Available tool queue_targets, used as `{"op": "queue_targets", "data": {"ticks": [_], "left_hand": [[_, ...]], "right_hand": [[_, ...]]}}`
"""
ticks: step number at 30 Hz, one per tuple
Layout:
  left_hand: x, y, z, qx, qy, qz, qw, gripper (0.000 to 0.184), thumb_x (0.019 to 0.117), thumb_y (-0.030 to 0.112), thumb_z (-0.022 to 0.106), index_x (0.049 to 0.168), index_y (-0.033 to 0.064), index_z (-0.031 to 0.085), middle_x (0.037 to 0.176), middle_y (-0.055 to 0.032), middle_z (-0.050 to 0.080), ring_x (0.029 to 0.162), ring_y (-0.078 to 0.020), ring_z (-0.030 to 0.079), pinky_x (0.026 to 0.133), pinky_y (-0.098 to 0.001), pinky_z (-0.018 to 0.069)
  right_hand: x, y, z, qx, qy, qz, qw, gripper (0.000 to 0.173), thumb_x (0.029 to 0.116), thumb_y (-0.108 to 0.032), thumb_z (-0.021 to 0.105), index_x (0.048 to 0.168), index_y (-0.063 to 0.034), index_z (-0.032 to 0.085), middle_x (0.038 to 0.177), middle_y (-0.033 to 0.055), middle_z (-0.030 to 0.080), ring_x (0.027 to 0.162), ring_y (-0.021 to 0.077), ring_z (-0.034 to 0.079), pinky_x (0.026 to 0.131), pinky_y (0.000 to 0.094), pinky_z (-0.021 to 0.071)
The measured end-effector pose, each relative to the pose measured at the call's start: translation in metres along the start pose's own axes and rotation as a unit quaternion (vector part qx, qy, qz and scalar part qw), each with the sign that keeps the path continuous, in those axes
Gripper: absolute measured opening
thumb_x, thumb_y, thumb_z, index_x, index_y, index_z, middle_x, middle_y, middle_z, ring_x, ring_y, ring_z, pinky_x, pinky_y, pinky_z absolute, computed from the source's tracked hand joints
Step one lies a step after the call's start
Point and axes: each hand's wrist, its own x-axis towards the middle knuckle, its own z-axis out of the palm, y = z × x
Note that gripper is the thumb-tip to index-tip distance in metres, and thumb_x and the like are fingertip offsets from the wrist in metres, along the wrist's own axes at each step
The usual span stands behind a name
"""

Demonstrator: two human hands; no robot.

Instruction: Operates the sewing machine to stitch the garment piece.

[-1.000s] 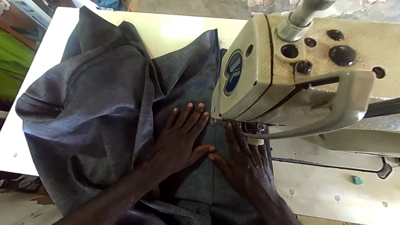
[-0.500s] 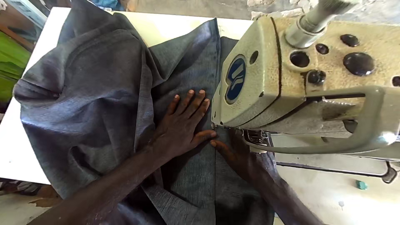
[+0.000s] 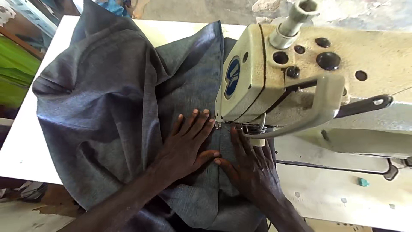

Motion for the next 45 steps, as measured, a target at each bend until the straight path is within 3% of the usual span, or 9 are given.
{"op": "queue_targets", "data": {"ticks": [10,19,24,29,31,35,38,41,45], "left_hand": [[0.019,-0.009,-0.006,0.007,-0.002,-0.003,1.0,0.08,0.0993,0.072,0.034,0.159,0.0197,0.04,0.168,-0.0007,0.029,0.157,-0.0218,0.019,0.127,-0.0532,0.0137],[0.044,-0.021,-0.019,-0.007,-0.006,0.007,1.0,0.083,0.0999,0.071,0.033,0.16,0.0139,0.037,0.169,-0.0054,0.028,0.157,-0.0265,0.022,0.126,-0.053,0.0121],[0.063,-0.059,0.04,0.021,0.073,0.051,0.996,0.099,0.0891,0.087,0.029,0.163,0.0212,0.029,0.172,0.0016,0.018,0.159,-0.024,0.01,0.128,-0.0591,0.0047],[0.053,-0.029,-0.02,0.009,0.005,0.026,1.0,0.094,0.0962,0.075,0.037,0.16,0.006,0.033,0.169,-0.0134,0.024,0.158,-0.0291,0.019,0.126,-0.0542,0.0136],[0.039,-0.016,-0.028,0.007,0.008,0.025,1.0,0.088,0.0983,0.069,0.042,0.157,0.0038,0.038,0.168,-0.0153,0.026,0.157,-0.0316,0.018,0.127,-0.0563,0.0148],[-0.001,-0.002,-0.019,0.008,-0.02,0.009,1.0,0.076,0.1026,0.066,0.033,0.159,0.0155,0.038,0.17,-0.0062,0.025,0.159,-0.027,0.014,0.127,-0.0584,0.0121],[-0.016,-0.009,-0.022,-0.024,-0.033,0.035,0.999,0.071,0.1033,0.066,0.029,0.158,0.0221,0.042,0.171,-0.004,0.022,0.159,-0.0274,0.011,0.127,-0.0586,0.014],[-0.038,-0.016,-0.041,-0.058,-0.019,0.135,0.989,0.07,0.1028,0.067,0.033,0.151,0.0199,0.052,0.166,-0.0048,0.034,0.157,-0.0254,0.023,0.126,-0.0538,0.0244],[-0.082,-0.038,-0.051,-0.064,-0.018,0.179,0.982,0.065,0.1008,0.066,0.043,0.152,0.026,0.049,0.164,-0.0027,0.039,0.155,-0.0248,0.027,0.126,-0.0521,0.0268]], "right_hand": [[0.02,0.01,-0.002,-0.009,0.0,-0.005,1.0,0.088,0.0949,-0.078,0.033,0.137,-0.0075,0.064,0.136,0.0171,0.064,0.135,0.036,0.054,0.118,0.0604,0.0308],[0.042,0.022,0.001,0.012,0.01,0.01,1.0,0.073,0.0939,-0.075,0.045,0.1,-0.0085,0.074,0.094,0.0139,0.072,0.1,0.0344,0.069,0.088,0.0596,0.0507],[0.049,0.032,0.011,0.006,0.011,0.005,1.0,0.068,0.0946,-0.073,0.047,0.109,-0.012,0.073,0.104,0.0129,0.073,0.105,0.0316,0.069,0.088,0.0589,0.0529],[0.053,0.029,0.0,0.028,0.027,-0.007,0.999,0.07,0.0935,-0.073,0.048,0.098,-0.0084,0.073,0.093,0.0134,0.072,0.098,0.0333,0.07,0.087,0.0586,0.0524],[0.041,0.022,-0.01,0.089,0.063,-0.03,0.994,0.065,0.0948,-0.068,0.052,0.105,-0.0071,0.073,0.102,0.0131,0.071,0.105,0.032,0.066,0.096,0.0552,0.05],[0.004,0.005,-0.014,0.13,0.018,-0.029,0.991,0.07,0.0974,-0.066,0.05,0.143,-0.0141,0.062,0.153,0.0063,0.053,0.149,0.0267,0.04,0.122,0.0514,0.0342],[-0.014,0.018,-0.012,0.146,0.022,-0.086,0.985,0.06,0.0996,-0.062,0.05,0.139,-0.02,0.065,0.156,0.0026,0.051,0.151,0.0249,0.037,0.124,0.054,0.0307],[-0.034,0.033,-0.022,0.198,0.0,-0.141,0.97,0.066,0.0973,-0.071,0.046,0.135,-0.0215,0.068,0.154,0.002,0.053,0.151,0.0239,0.038,0.125,0.0552,0.0287],[-0.061,0.032,-0.029,0.187,-0.04,-0.118,0.975,0.066,0.0931,-0.073,0.052,0.143,-0.031,0.06,0.164,0.0054,0.039,0.156,0.0318,0.025,0.126,0.0615,0.0189]]}}
